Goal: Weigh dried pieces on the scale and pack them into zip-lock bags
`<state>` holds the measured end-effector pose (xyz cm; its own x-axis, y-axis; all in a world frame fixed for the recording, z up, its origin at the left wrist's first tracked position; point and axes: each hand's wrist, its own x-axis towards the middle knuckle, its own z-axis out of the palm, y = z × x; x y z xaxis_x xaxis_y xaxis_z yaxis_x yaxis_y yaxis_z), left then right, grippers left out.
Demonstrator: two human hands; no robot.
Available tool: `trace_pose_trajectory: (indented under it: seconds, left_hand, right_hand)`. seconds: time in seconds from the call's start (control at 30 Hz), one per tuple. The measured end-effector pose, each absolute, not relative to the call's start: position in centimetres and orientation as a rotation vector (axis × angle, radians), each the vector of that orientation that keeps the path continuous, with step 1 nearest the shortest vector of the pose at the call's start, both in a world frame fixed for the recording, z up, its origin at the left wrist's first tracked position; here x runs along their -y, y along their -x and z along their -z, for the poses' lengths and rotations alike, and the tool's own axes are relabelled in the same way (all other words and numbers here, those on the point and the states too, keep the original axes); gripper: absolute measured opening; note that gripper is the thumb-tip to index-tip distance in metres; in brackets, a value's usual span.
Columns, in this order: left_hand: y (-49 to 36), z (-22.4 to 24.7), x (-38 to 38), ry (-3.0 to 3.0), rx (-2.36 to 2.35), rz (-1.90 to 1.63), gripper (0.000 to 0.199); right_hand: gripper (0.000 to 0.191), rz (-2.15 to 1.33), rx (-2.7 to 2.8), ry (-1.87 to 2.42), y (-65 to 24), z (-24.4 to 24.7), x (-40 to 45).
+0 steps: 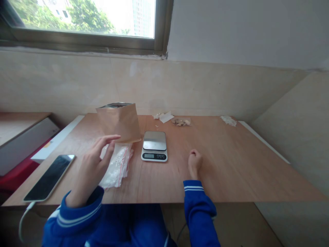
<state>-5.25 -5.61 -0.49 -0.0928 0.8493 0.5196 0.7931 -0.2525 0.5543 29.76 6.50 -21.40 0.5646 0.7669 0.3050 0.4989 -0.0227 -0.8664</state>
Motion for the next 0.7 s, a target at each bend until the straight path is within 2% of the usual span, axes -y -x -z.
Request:
trace_pose_trajectory:
  seconds: [0.13,0.23,0.33,0.5,0.7]
  left_hand:
    - [5.8,-0.9,0.2,-1.974,-1.885,-1.668,0.023]
    - [7.5,-1.1,-5.3,-1.957,-1.985,-1.76,0.021]
    - [9.0,-0.9,-10.0,-2.037,-2.063,-1.682,0.025]
    - [9.0,0.5,-13.1,-2.153,-2.178,-1.282,0.033]
    - [8.7,0.0,-11.8,-2.145,-2.222,-1.395,0.031]
  right_hand:
    - [0.005,-0.317,1.15,1.683,-29.2,20.7,-6.0]
    - [0.006,-0.32,1.153,1.675,-29.0,20.4,-6.0]
    - [0.008,-0.322,1.148,1.674,-29.1,20.4,-6.1]
    - [0.007,-0.324,1.15,1.684,-29.1,20.6,-6.3]
    - [0.006,-0.345,1.162,1.691,-29.2,20.6,-6.2]
